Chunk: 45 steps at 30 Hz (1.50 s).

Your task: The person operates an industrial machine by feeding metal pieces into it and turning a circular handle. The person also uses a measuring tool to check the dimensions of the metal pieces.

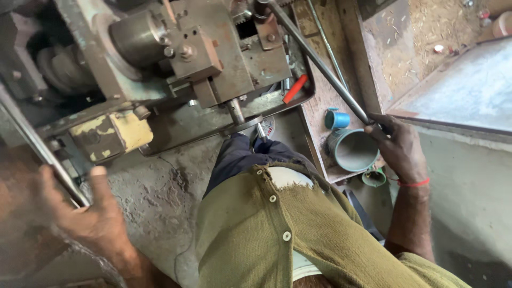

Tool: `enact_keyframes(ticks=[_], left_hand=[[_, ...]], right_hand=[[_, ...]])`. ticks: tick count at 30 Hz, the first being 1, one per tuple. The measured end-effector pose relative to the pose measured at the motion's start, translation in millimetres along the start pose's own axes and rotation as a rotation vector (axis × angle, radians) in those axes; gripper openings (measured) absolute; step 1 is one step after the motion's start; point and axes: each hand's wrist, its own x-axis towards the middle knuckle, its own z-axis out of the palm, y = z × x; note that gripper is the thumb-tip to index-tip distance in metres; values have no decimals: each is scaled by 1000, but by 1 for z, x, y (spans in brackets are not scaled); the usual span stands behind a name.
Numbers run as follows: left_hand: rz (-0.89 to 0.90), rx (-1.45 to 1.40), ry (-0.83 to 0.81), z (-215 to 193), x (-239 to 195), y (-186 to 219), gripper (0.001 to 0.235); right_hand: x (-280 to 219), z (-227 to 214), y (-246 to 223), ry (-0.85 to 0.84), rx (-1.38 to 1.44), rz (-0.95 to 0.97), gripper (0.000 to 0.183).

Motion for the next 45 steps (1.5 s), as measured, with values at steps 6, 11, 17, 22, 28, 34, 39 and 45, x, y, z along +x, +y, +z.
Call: enact_keyframes(ticks=[6,11,17,22,28,34,39,45], left_hand=[[-176,136,-154,2,-19,-6,77],[-389,-113,-173,14,-21,-37,51],[-416,-518,-36,29,-24,-43,47],[-347,-636,106,36,-26,-39,40],[-359,-756,406,48,-31,-50,27],[-409,-727,573,28,-11,-100,32],[-796,-962,779,15,12,-152,32],[-1257,-1377,699,-15,28,-172,34]], right_hand=[[47,42,-50,103,-201,-273,45],[162,101,-93,102,-313,-324,52],[269,152,-106,193,-169,-601,69],[266,140,-127,29,-45,-410,65],[205,127,-138,369,357,-603,51],[79,180,-87,492,69,-908,26],[20,245,-41,163,189,-10,49],[42,306,-1,-141,22,-118,58]])
